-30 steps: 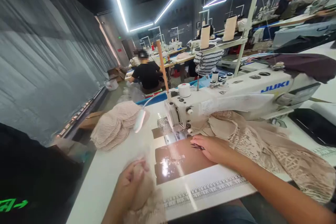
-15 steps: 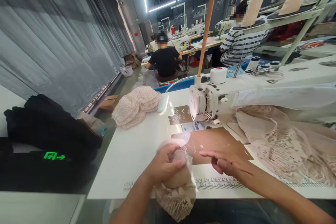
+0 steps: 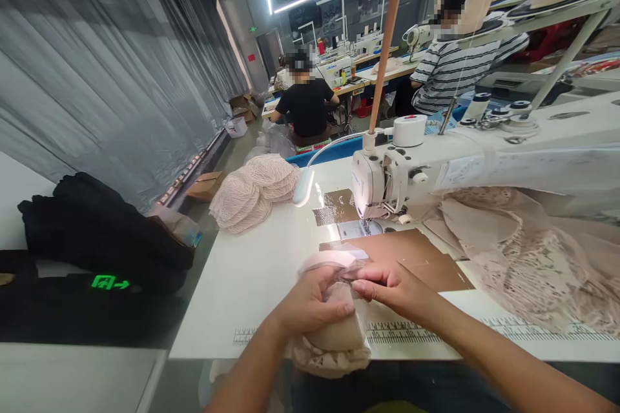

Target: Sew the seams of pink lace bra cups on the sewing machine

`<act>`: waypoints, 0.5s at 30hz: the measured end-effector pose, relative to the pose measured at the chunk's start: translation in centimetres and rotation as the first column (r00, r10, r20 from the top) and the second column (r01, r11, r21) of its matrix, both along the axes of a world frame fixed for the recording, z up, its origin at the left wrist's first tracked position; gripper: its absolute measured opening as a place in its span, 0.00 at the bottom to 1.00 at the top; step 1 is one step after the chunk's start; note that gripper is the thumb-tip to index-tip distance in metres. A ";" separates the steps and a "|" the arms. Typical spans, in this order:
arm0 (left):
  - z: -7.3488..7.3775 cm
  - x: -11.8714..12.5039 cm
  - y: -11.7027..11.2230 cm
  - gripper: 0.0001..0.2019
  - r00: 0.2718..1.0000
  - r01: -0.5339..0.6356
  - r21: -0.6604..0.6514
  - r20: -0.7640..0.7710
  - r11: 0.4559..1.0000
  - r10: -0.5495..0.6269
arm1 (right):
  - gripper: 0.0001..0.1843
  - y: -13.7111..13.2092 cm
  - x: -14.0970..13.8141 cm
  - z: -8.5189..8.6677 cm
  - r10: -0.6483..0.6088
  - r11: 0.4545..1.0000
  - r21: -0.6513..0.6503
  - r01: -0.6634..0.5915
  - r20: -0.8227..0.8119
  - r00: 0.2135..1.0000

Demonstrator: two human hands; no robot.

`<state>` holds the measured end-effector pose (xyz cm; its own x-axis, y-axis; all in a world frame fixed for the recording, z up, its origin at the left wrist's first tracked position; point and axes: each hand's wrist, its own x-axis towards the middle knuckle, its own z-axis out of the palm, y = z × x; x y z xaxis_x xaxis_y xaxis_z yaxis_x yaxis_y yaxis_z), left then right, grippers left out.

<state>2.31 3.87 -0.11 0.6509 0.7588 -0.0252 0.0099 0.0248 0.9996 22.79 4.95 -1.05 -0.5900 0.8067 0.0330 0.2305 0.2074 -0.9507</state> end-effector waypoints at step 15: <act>-0.2 -6.8 1.1 0.38 0.602 0.218 0.606 -0.700 0.765 0.384 | 0.17 0.5 9.8 -5.3 -0.683 0.605 0.781 0.158 0.407 0.606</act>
<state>-4.48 5.00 -0.35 0.5373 0.8434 -0.0052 0.7796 -0.4942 0.3847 32.57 5.44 -6.36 -0.2560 0.8778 0.4050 0.9137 0.3565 -0.1951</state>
